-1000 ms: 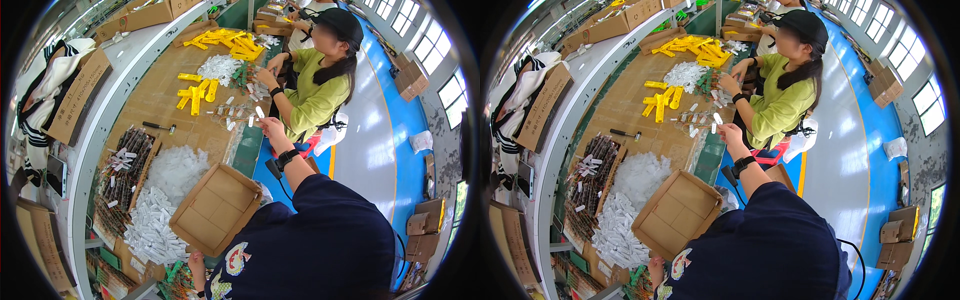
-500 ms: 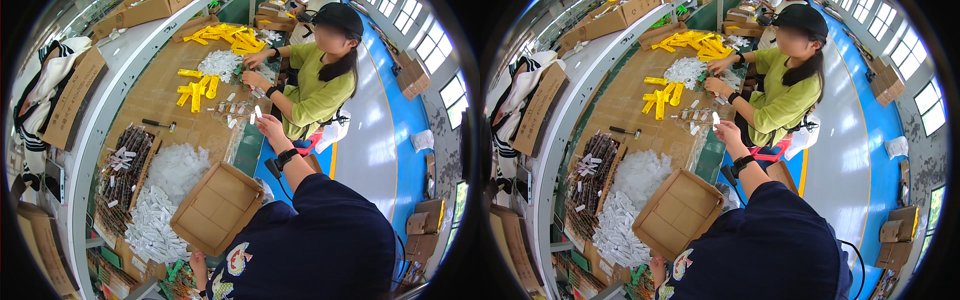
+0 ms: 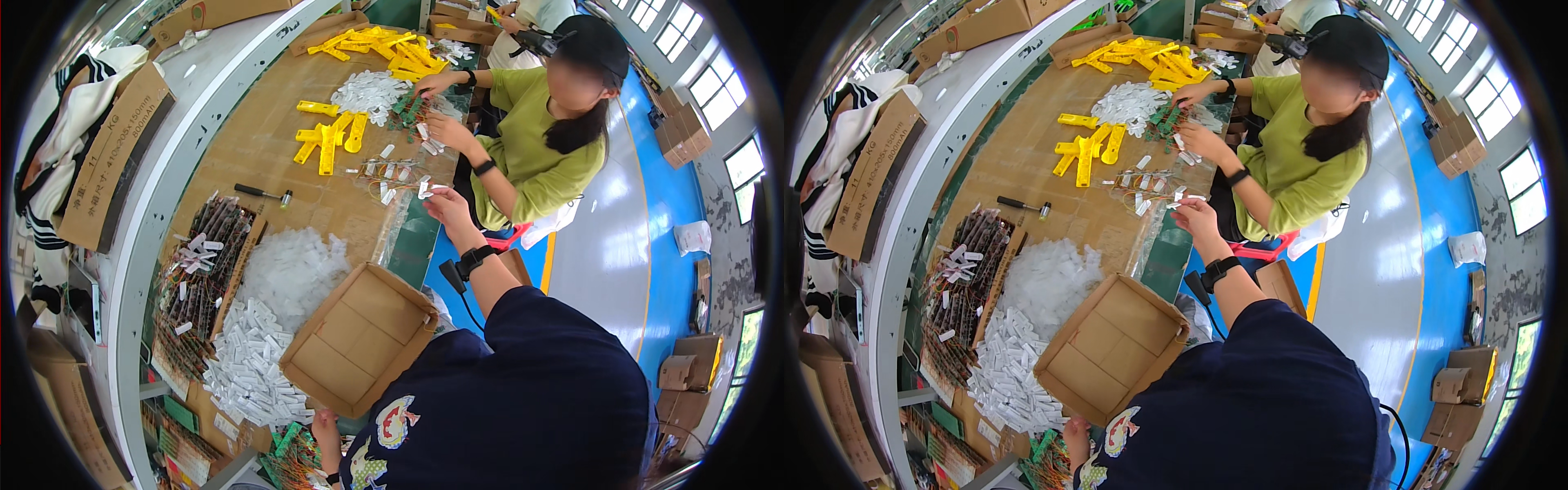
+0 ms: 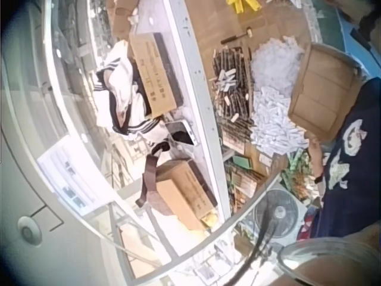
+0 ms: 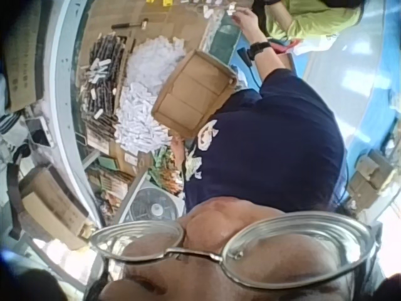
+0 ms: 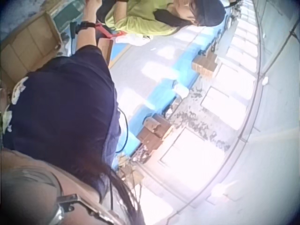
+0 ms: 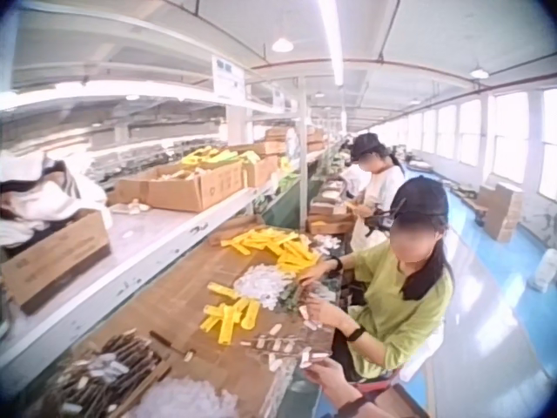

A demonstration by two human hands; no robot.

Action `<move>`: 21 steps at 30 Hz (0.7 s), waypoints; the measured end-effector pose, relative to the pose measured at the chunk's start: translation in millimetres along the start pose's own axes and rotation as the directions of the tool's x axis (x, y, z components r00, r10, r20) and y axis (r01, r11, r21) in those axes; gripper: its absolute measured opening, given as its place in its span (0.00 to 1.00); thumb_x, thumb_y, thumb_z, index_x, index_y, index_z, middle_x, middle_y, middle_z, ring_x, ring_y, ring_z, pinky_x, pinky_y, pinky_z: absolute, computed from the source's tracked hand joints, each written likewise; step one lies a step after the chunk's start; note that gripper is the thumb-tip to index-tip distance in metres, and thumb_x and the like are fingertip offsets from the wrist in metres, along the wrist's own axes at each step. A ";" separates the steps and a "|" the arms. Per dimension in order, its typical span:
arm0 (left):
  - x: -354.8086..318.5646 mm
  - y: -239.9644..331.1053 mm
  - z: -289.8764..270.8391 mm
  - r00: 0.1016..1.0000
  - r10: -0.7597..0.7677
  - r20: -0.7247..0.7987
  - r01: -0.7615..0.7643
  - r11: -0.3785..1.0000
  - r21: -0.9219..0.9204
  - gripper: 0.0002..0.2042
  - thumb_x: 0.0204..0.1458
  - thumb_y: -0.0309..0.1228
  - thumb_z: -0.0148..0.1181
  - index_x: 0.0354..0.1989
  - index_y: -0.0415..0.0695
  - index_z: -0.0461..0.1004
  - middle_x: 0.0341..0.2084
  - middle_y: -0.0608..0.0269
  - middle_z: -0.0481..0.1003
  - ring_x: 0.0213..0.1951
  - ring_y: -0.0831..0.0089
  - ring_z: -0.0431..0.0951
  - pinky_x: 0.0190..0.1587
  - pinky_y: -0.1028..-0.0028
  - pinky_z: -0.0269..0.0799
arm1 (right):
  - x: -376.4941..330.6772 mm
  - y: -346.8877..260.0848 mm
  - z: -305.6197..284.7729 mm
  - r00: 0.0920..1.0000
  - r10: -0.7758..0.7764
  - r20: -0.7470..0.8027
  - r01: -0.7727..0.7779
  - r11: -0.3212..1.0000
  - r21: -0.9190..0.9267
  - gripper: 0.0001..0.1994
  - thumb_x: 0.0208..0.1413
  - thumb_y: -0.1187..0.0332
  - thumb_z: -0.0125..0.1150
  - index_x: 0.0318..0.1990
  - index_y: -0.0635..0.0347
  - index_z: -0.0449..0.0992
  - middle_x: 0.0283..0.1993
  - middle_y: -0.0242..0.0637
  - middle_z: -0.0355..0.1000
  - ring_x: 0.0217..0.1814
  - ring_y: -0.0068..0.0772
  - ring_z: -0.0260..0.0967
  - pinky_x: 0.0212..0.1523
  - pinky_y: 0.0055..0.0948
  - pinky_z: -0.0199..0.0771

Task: Assembling and sorting small LED circuit board strips and components on a factory line.

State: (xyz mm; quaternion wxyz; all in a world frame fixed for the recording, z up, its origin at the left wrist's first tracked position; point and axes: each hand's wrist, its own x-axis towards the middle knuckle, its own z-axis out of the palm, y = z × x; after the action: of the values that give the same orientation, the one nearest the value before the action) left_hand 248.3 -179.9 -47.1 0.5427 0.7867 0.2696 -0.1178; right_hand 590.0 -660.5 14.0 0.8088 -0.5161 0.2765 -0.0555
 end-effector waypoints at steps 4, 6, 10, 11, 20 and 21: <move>-1.0 12.4 2.2 0.999 -0.032 0.003 0.032 0.999 0.009 0.05 0.50 0.25 0.50 0.28 0.36 0.71 0.22 0.59 0.74 0.26 0.75 0.74 0.32 0.77 0.69 | 7.1 5.2 -0.6 1.000 0.020 -0.002 -0.020 1.000 -0.022 0.09 0.50 0.76 0.58 0.39 0.57 0.71 0.36 0.31 0.72 0.35 0.26 0.74 0.32 0.22 0.71; -1.0 15.1 2.2 0.999 -0.054 -0.005 0.054 0.998 0.025 0.06 0.50 0.26 0.51 0.28 0.35 0.71 0.22 0.58 0.75 0.26 0.74 0.74 0.32 0.77 0.69 | 7.9 6.6 1.2 1.000 0.023 -0.014 -0.024 0.999 -0.045 0.08 0.51 0.74 0.57 0.40 0.56 0.70 0.36 0.31 0.72 0.35 0.26 0.73 0.32 0.23 0.71; -1.0 12.8 0.2 0.999 -0.044 0.019 0.043 0.998 0.049 0.07 0.53 0.29 0.50 0.30 0.38 0.69 0.24 0.61 0.75 0.27 0.74 0.75 0.27 0.79 0.66 | 24.3 13.1 -10.1 0.967 0.017 0.255 -0.070 0.977 0.202 0.08 0.57 0.67 0.50 0.43 0.54 0.69 0.37 0.31 0.72 0.36 0.27 0.72 0.32 0.25 0.69; -0.8 14.9 0.9 0.999 -0.035 0.020 0.034 0.998 0.048 0.07 0.53 0.29 0.50 0.30 0.37 0.69 0.24 0.60 0.75 0.27 0.75 0.75 0.27 0.79 0.66 | 29.0 15.8 -11.8 0.967 0.028 0.252 -0.051 0.995 0.083 0.10 0.60 0.63 0.45 0.45 0.53 0.69 0.39 0.32 0.72 0.37 0.28 0.71 0.32 0.26 0.68; 1.5 -2.1 -0.3 0.999 0.003 -0.044 0.002 0.994 0.107 0.09 0.50 0.31 0.55 0.27 0.36 0.72 0.21 0.56 0.75 0.26 0.71 0.75 0.32 0.73 0.70 | 9.1 17.8 13.1 0.998 0.059 -0.012 -0.057 0.992 0.116 0.08 0.56 0.67 0.54 0.42 0.56 0.70 0.42 0.35 0.73 0.36 0.29 0.73 0.30 0.24 0.71; 1.0 -0.1 2.7 0.998 0.009 -0.058 -0.002 0.993 0.119 0.09 0.49 0.31 0.56 0.26 0.36 0.72 0.21 0.56 0.75 0.26 0.70 0.75 0.32 0.73 0.70 | 9.6 22.0 12.8 0.999 0.044 0.015 -0.046 0.994 0.103 0.08 0.56 0.66 0.54 0.41 0.56 0.70 0.39 0.35 0.73 0.34 0.28 0.73 0.29 0.23 0.71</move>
State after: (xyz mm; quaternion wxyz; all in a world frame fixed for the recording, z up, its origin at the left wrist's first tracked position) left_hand 249.4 -182.1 -48.7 0.4871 0.8214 0.2758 -0.1091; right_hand 600.2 -643.7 -4.7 0.8370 -0.4677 0.2799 -0.0483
